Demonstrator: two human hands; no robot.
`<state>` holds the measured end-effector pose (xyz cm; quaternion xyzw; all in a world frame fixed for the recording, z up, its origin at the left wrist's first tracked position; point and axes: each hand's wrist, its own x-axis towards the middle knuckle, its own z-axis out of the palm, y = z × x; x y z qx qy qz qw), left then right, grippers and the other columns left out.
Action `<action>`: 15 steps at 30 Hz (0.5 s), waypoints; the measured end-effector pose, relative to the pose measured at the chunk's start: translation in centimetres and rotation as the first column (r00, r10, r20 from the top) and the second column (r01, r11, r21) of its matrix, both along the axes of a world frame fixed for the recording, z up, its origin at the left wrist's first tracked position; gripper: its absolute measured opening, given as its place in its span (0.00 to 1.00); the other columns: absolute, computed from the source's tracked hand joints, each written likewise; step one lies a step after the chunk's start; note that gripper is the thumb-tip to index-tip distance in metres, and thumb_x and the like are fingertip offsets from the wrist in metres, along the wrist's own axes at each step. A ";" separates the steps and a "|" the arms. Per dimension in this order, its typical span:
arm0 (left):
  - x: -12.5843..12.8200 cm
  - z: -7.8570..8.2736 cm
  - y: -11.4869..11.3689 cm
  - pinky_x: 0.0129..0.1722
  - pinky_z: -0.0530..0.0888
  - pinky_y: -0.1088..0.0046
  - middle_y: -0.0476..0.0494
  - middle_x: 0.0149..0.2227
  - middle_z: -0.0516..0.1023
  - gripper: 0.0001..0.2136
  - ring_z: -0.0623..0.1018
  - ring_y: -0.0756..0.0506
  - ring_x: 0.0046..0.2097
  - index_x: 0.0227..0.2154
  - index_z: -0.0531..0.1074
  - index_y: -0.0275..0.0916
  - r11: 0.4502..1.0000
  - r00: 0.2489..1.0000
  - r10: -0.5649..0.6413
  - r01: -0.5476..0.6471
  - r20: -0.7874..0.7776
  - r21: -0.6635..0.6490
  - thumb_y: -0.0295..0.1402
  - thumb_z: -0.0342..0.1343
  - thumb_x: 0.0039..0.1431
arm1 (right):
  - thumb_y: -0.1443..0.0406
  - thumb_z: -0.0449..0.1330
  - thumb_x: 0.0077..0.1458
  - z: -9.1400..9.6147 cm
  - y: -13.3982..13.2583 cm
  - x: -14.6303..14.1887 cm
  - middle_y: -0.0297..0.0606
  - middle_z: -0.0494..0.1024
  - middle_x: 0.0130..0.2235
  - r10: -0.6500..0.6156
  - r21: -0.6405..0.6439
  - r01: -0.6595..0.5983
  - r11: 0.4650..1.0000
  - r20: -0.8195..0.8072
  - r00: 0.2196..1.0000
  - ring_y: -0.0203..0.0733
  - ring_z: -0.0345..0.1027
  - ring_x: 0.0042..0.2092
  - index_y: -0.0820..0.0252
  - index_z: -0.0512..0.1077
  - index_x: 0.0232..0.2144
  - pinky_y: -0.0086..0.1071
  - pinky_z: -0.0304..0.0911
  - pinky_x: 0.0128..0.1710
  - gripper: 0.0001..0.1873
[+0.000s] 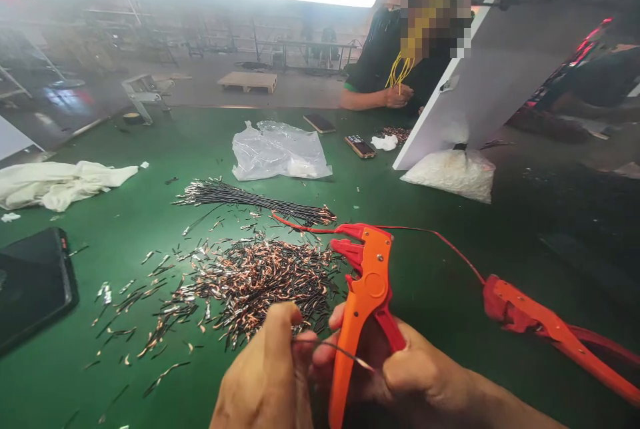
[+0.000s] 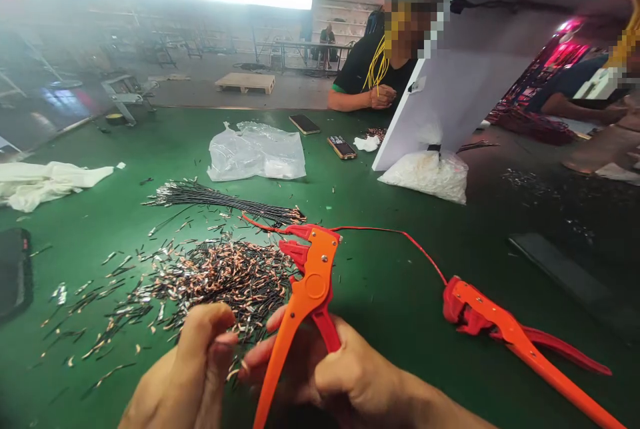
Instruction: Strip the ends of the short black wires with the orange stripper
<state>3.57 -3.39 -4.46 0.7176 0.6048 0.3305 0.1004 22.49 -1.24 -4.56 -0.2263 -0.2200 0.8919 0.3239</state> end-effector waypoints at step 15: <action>-0.1 0.1 0.4 0.24 0.71 0.82 0.50 0.32 0.84 0.15 0.82 0.50 0.28 0.45 0.72 0.46 0.935 0.985 -0.173 0.172 0.024 -0.309 0.28 0.40 0.70 | 0.70 0.55 0.31 -0.9 -0.9 -0.8 0.41 0.77 0.27 0.109 -0.116 -0.138 0.984 -0.234 0.966 0.38 0.67 0.27 0.66 0.74 0.38 0.30 0.58 0.30 0.25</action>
